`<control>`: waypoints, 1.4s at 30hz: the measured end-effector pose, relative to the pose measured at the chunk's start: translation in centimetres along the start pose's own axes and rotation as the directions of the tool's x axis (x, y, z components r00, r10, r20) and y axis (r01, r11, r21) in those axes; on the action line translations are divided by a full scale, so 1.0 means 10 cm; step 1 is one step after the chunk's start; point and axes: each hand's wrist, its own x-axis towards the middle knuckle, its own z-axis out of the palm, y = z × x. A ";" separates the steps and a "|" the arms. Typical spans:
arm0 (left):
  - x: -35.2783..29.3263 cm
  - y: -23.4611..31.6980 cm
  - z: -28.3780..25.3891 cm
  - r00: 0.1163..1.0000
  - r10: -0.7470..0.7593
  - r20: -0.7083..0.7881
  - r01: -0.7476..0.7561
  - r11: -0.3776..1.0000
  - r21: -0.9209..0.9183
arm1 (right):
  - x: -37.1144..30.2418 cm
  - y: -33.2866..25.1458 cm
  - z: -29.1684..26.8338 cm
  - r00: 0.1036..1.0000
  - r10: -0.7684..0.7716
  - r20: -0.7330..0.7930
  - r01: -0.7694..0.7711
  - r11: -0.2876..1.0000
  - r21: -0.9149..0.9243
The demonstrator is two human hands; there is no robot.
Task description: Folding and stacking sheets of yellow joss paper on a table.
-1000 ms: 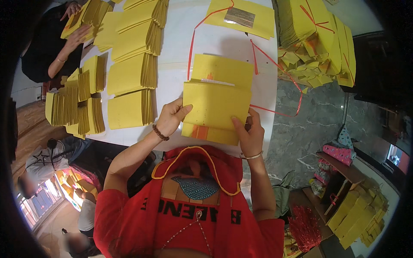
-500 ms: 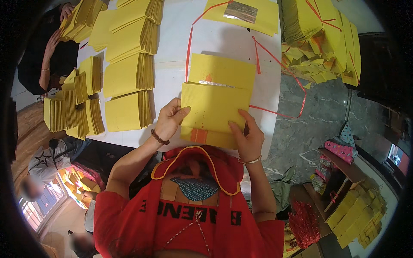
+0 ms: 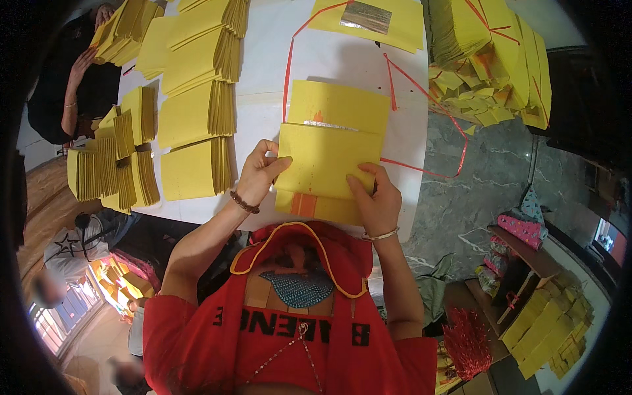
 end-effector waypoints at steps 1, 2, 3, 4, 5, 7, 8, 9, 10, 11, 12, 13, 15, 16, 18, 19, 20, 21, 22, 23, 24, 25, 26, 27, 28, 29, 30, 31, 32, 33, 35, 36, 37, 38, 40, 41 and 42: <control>0.01 -0.01 -0.01 1.000 0.002 -0.001 -0.002 1.000 0.001 | 0.00 0.01 0.01 1.000 -0.019 -0.019 0.020 1.000 0.018; 0.02 -0.04 -0.03 1.000 -0.013 -0.003 0.013 1.000 -0.019 | 0.00 0.00 0.01 1.000 -0.022 -0.020 0.022 1.000 0.019; 0.02 -0.03 -0.02 1.000 -0.029 -0.002 0.029 0.999 -0.040 | 0.00 -0.01 0.01 1.000 0.006 -0.007 -0.006 1.000 0.001; 0.01 -0.02 0.00 1.000 -0.027 0.000 0.027 0.999 -0.040 | 0.00 -0.01 0.00 0.999 0.034 0.004 -0.034 0.999 -0.018; -0.01 0.01 0.02 1.000 -0.016 -0.023 0.015 0.999 -0.040 | 0.00 0.00 0.00 0.999 0.032 0.001 -0.032 0.999 -0.018; -0.03 0.03 0.04 0.999 -0.001 -0.044 0.000 0.999 -0.037 | 0.00 0.03 0.02 1.000 -0.013 -0.021 0.013 1.000 -0.008; -0.04 0.02 0.04 0.998 -0.001 -0.062 0.000 1.000 -0.019 | 0.00 0.04 0.03 1.000 -0.016 -0.025 0.016 1.000 -0.007; -0.05 0.01 0.04 0.997 -0.001 -0.080 0.001 1.000 0.000 | -0.01 0.05 0.04 0.999 -0.023 -0.041 0.021 0.999 -0.025; -0.06 -0.01 0.04 0.997 0.003 -0.078 -0.003 1.000 0.002 | -0.01 0.04 0.05 0.998 -0.029 -0.057 0.027 0.999 -0.044; -0.08 -0.05 0.03 0.994 0.049 -0.094 -0.043 0.997 0.064 | -0.01 0.02 0.05 0.998 -0.032 -0.060 0.029 0.999 -0.042; -0.10 -0.04 0.05 0.990 0.094 -0.104 -0.080 0.989 0.127 | -0.02 0.00 0.05 0.998 -0.013 -0.063 0.009 0.998 -0.064; -0.14 -0.03 0.06 0.990 0.096 -0.100 -0.083 0.988 0.130 | -0.02 -0.01 0.05 0.998 0.006 -0.066 -0.012 0.996 -0.085; -0.25 0.01 0.10 0.973 0.202 -0.109 -0.167 0.950 0.263 | -0.02 0.02 0.05 0.997 -0.008 -0.074 0.002 0.997 -0.083; -0.26 -0.03 0.09 0.957 0.273 -0.095 -0.229 0.917 0.327 | -0.02 0.03 0.06 0.997 -0.022 -0.076 0.016 0.996 -0.083; -0.25 -0.10 0.08 0.950 0.302 -0.082 -0.257 0.903 0.344 | -0.03 0.03 0.06 0.995 -0.040 -0.089 0.031 0.995 -0.094; -0.25 -0.12 0.08 0.942 0.327 -0.072 -0.281 0.890 0.360 | -0.03 0.02 0.07 0.994 -0.057 -0.097 0.046 0.993 -0.107; -0.26 -0.14 0.07 0.942 0.329 -0.070 -0.283 0.888 0.361 | -0.03 0.01 0.06 0.993 -0.057 -0.099 0.047 0.993 -0.106; -0.27 -0.14 0.07 0.947 0.311 -0.080 -0.265 0.898 0.353 | -0.03 -0.02 0.05 0.996 -0.036 -0.084 0.025 0.992 -0.127; -0.28 -0.14 0.07 0.952 0.292 -0.090 -0.246 0.906 0.344 | -0.03 -0.03 0.05 0.997 -0.015 -0.069 0.005 0.989 -0.147; -0.29 -0.14 0.08 0.952 0.294 -0.090 -0.247 0.905 0.345 | -0.03 -0.02 0.05 0.997 -0.016 -0.070 0.006 0.989 -0.146; -0.31 -0.13 0.09 0.913 0.394 -0.108 -0.304 0.832 0.465 | -0.04 -0.02 0.05 0.997 -0.025 -0.075 0.013 0.988 -0.152; -0.32 -0.11 0.11 0.864 0.492 -0.112 -0.346 0.739 0.578 | -0.04 -0.02 0.06 0.996 -0.034 -0.080 0.021 0.987 -0.159; -0.32 -0.07 0.12 0.863 0.493 -0.111 -0.346 0.737 0.580 | -0.04 -0.01 0.06 0.996 -0.034 -0.081 0.021 0.988 -0.156; -0.30 0.06 0.18 0.757 0.654 0.005 -0.433 0.495 0.753 | -0.03 0.00 0.06 0.995 -0.031 -0.091 0.016 0.987 -0.161; -0.30 0.17 0.24 0.630 0.761 0.155 -0.460 0.206 0.864 | -0.04 0.01 0.06 0.995 -0.032 -0.094 0.016 0.986 -0.163; -0.29 0.24 0.30 0.744 0.605 0.285 -0.445 0.129 0.886 | -0.04 0.02 0.06 0.995 -0.029 -0.094 0.014 0.987 -0.161; -0.27 0.24 0.39 0.755 0.564 0.336 -0.435 0.046 0.899 | -0.04 0.01 0.06 0.995 -0.027 -0.095 0.011 0.986 -0.165; -0.24 0.24 0.46 0.766 0.517 0.383 -0.427 -0.037 0.904 | -0.03 0.00 0.07 0.995 -0.024 -0.097 0.007 0.986 -0.169; -0.17 0.16 0.47 0.738 0.494 0.459 -0.491 -0.073 0.868 | -0.03 0.00 0.07 0.995 -0.024 -0.095 0.008 0.986 -0.167; -0.10 0.10 0.46 0.738 0.491 0.463 -0.493 -0.076 0.867 | -0.03 0.00 0.07 0.995 -0.033 -0.096 0.017 0.987 -0.162; 0.00 0.00 0.43 0.683 0.464 0.564 -0.567 -0.149 0.810 | -0.03 -0.01 0.08 0.994 -0.038 -0.101 0.022 0.988 -0.155; 0.00 0.00 0.43 0.684 0.460 0.566 -0.564 -0.159 0.810 | -0.04 -0.01 0.09 0.991 -0.085 -0.108 0.066 0.984 -0.165; 0.01 -0.01 0.43 0.685 0.455 0.569 -0.566 -0.159 0.809 | -0.04 -0.01 0.09 0.985 -0.131 -0.114 0.110 0.978 -0.175; 0.01 -0.02 0.43 0.689 0.450 0.568 -0.571 -0.147 0.808 | -0.06 0.00 0.07 0.986 -0.125 -0.115 0.104 0.979 -0.174; 0.03 -0.03 0.42 0.695 0.444 0.566 -0.572 -0.136 0.809 | -0.10 -0.01 0.05 0.995 -0.048 -0.085 0.036 0.990 -0.138; 0.03 -0.04 0.43 0.701 0.440 0.562 -0.576 -0.116 0.809 | -0.15 -0.05 0.05 0.995 -0.045 -0.084 0.033 0.990 -0.137; 0.03 -0.04 0.43 0.706 0.435 0.559 -0.581 -0.096 0.808 | -0.20 -0.15 0.04 0.948 -0.278 -0.154 0.191 0.886 -0.422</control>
